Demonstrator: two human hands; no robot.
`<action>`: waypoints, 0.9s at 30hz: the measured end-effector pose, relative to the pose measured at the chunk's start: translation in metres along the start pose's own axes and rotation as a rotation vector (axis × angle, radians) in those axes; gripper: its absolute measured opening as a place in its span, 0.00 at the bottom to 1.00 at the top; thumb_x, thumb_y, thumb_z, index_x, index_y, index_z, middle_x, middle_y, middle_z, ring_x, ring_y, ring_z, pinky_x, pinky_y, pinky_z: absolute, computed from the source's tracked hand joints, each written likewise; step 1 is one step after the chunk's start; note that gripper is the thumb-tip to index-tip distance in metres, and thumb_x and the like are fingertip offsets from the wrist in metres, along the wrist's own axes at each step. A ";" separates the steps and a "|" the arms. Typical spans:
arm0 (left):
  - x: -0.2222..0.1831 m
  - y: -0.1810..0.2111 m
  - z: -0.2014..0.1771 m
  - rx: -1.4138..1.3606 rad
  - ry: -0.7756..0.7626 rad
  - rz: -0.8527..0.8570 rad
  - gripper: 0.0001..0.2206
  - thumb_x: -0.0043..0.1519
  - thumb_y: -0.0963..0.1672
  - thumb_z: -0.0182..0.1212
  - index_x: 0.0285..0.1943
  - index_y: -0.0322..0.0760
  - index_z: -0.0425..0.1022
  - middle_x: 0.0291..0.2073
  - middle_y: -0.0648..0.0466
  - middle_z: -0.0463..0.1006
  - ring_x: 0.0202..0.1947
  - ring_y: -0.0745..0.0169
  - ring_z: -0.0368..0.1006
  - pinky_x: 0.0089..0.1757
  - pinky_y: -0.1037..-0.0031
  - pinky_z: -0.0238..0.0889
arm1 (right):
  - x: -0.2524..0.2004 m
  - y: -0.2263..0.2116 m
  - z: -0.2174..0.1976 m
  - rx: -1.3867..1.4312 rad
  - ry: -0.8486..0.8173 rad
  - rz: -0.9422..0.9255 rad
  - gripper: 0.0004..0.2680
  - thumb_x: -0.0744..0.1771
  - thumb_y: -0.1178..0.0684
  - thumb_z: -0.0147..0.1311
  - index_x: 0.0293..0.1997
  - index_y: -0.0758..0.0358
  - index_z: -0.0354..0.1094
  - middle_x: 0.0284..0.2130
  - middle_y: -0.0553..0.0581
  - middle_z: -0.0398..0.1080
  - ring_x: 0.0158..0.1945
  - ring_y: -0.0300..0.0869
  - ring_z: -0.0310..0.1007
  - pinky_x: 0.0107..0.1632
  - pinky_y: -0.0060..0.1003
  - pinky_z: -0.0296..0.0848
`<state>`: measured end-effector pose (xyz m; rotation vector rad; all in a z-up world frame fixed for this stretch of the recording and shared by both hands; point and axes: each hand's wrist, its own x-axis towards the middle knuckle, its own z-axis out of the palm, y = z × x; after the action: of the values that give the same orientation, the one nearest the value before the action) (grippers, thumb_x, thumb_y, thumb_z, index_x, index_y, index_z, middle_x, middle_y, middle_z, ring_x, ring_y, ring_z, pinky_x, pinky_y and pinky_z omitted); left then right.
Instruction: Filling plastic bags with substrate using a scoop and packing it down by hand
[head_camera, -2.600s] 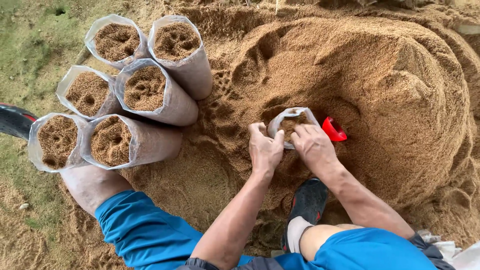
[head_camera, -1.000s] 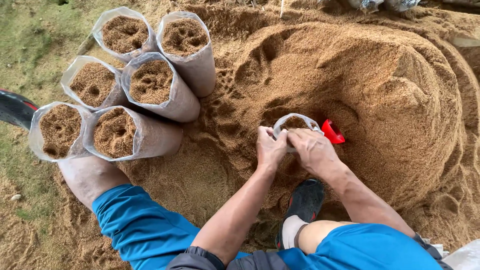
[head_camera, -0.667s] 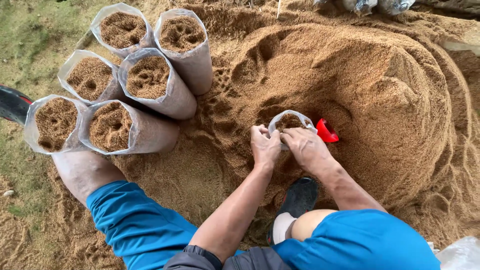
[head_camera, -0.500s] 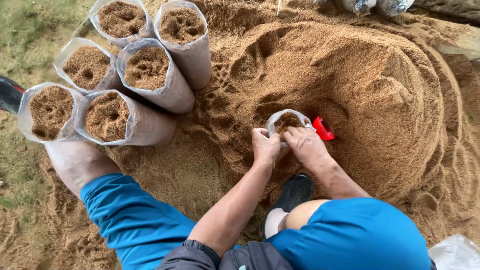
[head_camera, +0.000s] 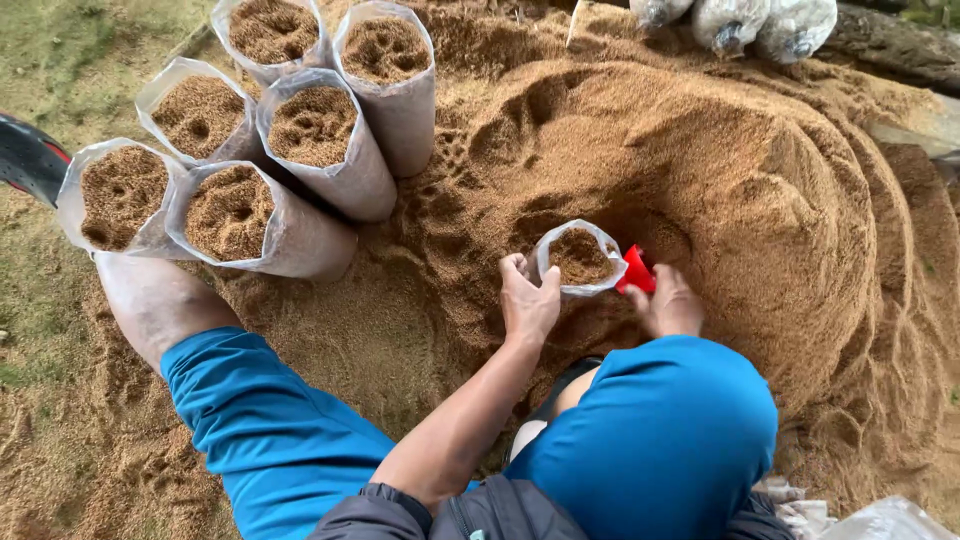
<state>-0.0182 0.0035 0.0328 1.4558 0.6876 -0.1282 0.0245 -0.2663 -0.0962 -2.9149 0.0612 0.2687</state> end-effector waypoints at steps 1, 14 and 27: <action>-0.001 -0.001 0.000 0.024 0.015 0.031 0.25 0.60 0.43 0.61 0.64 0.30 0.58 0.56 0.27 0.72 0.60 0.33 0.70 0.56 0.50 0.69 | 0.001 0.001 0.013 0.072 -0.054 0.062 0.20 0.68 0.35 0.55 0.60 0.57 0.63 0.49 0.59 0.70 0.57 0.56 0.74 0.55 0.57 0.76; 0.003 -0.019 0.010 0.171 0.119 0.177 0.16 0.60 0.41 0.61 0.55 0.32 0.64 0.42 0.42 0.75 0.41 0.56 0.75 0.41 0.64 0.74 | 0.078 0.047 0.077 1.026 -0.070 0.187 0.18 0.72 0.53 0.57 0.65 0.70 0.53 0.50 0.84 0.66 0.42 0.68 0.75 0.41 0.58 0.79; 0.017 -0.050 0.025 0.111 0.149 0.498 0.12 0.55 0.34 0.57 0.42 0.35 0.62 0.39 0.41 0.72 0.29 0.54 0.72 0.33 0.64 0.68 | 0.042 0.036 0.011 -0.105 0.365 -0.359 0.07 0.73 0.51 0.50 0.50 0.63 0.70 0.36 0.60 0.71 0.39 0.48 0.78 0.44 0.39 0.82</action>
<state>-0.0201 -0.0219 -0.0197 1.7145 0.4237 0.3351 0.0619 -0.3002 -0.1224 -2.9646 -0.4265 -0.3278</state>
